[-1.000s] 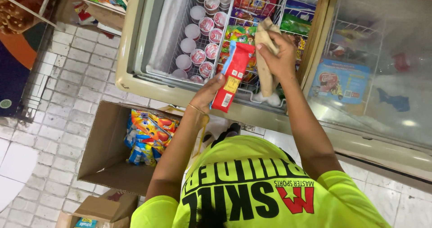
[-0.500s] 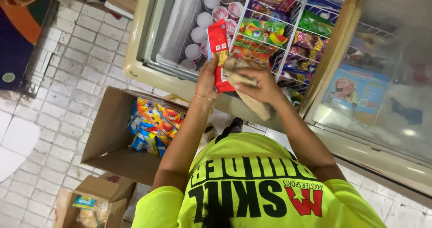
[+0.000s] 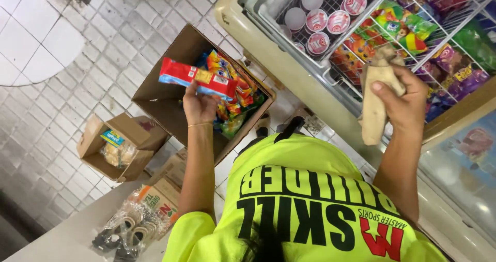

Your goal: Wiping individual ice cream bars with a cloth and placing them into a commercial freezer display.

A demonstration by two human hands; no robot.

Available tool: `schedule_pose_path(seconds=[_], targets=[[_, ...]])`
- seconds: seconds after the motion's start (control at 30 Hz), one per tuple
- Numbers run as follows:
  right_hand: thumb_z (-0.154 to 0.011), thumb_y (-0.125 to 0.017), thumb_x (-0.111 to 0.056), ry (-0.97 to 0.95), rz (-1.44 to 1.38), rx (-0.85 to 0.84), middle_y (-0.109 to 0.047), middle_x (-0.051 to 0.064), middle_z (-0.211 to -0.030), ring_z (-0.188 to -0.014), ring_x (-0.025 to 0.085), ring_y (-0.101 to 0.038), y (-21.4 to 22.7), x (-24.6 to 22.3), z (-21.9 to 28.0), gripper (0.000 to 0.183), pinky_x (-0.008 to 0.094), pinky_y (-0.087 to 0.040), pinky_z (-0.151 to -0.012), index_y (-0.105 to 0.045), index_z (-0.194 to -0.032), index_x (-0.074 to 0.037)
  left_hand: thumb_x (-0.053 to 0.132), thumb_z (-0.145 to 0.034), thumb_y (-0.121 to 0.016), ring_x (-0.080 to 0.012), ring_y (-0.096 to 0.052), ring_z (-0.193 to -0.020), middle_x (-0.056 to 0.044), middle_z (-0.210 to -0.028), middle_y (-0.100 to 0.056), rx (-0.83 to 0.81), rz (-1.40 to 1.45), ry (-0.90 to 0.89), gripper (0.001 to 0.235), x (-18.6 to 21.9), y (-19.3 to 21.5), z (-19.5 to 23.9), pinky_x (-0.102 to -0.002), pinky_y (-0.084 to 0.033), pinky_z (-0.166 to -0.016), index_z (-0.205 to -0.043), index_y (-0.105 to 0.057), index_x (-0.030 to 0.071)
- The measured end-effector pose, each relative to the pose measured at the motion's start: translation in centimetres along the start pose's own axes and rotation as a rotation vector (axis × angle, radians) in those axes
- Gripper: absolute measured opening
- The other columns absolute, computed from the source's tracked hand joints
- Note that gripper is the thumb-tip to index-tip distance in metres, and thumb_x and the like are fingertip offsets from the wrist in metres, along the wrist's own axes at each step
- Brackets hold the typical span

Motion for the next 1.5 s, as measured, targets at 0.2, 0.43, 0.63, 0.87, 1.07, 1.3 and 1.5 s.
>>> schedule_pose_path(seconds=[0.2,0.43,0.63,0.87,1.07,1.3,1.5], targets=[[-0.1,-0.08,-0.001,0.007,-0.062,0.094,-0.072,0.004,-0.116,-0.103,0.009,-0.066,1.2,1.7,-0.3,0.034,0.026,-0.054,-0.099,-0.067,-0.131,0.002,0.014,-0.109,-0.058,-0.0313,-0.061,-0.088,-0.014,-0.107,-0.062,0.133,-0.295,-0.115,0.023,-3.9,13.8,-10.2,-0.053,-0.057,-0.072,-0.129,-0.052,0.004],[-0.101,-0.08,-0.001,0.03,-0.042,0.13,-0.072,0.005,-0.117,-0.104,0.009,-0.065,1.1,0.4,1.7,0.034,0.025,-0.053,-0.097,-0.067,-0.132,0.004,0.008,-0.095,-0.069,-0.019,-0.064,-0.111,-0.007,-0.128,-0.065,0.15,-1.063,-0.427,0.047,-9.2,15.5,-17.0,-0.033,-0.053,-0.093,-0.139,-0.056,0.001],[-0.097,-0.079,-0.004,0.022,-0.096,0.337,-0.073,0.006,-0.121,-0.108,0.012,-0.068,3.9,-0.7,5.1,0.038,0.028,-0.056,-0.1,-0.066,-0.132,0.001,0.01,-0.086,-0.072,-0.0272,-0.062,-0.096,-0.016,-0.108,-0.066,0.214,-1.553,-0.558,0.036,-8.1,11.4,-13.5,-0.039,-0.052,-0.089,-0.121,-0.071,0.004],[-0.096,-0.078,-0.01,0.014,-0.278,0.624,-0.073,0.004,-0.112,-0.097,0.012,-0.067,9.3,-0.1,9.6,0.036,0.028,-0.057,-0.089,-0.067,-0.129,-0.002,-0.001,-0.094,-0.069,-0.025,-0.057,-0.089,-0.012,-0.106,-0.057,-0.089,-1.356,-1.009,0.023,-9.3,-10.2,0.5,-0.033,-0.046,-0.073,-0.117,-0.067,-0.002],[-0.098,-0.074,-0.008,-0.07,-0.326,0.666,-0.073,0.006,-0.112,-0.095,0.013,-0.069,11.3,1.4,12.5,0.034,0.03,-0.058,-0.085,-0.066,-0.131,-0.002,0.0,-0.096,-0.072,-0.019,-0.063,-0.079,-0.011,-0.095,-0.068,-0.828,-1.284,-0.813,0.011,-21.8,-26.6,2.0,-0.032,-0.052,-0.07,-0.107,-0.072,0.003],[-0.093,-0.072,-0.006,-0.202,-0.351,0.636,-0.074,0.008,-0.11,-0.09,0.015,-0.071,12.3,2.0,12.7,0.039,0.033,-0.061,-0.08,-0.064,-0.131,-0.001,0.019,-0.092,-0.068,-0.0325,-0.073,-0.093,-0.014,-0.103,-0.076,-1.537,-2.118,-0.585,0.015,-50.3,-21.4,-13.5,-0.044,-0.058,-0.079,-0.099,-0.079,0.012],[-0.091,-0.073,-0.005,-0.267,-0.315,0.628,-0.073,0.007,-0.111,-0.095,0.013,-0.069,14.3,3.6,13.9,0.041,0.032,-0.059,-0.084,-0.065,-0.131,0.001,0.074,-0.09,-0.045,-0.0361,-0.028,-0.149,-0.012,-0.161,-0.03,-1.479,-2.847,0.118,0.07,-56.9,-19.3,-13.4,-0.067,-0.029,-0.112,-0.143,-0.05,0.028]])
Point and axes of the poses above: each hand's wrist, its own z-axis away from the middle knuckle, its own y-axis out of the back of the hand, x = y × z, the point moved 4 cm from there along -z, towards the middle knuckle
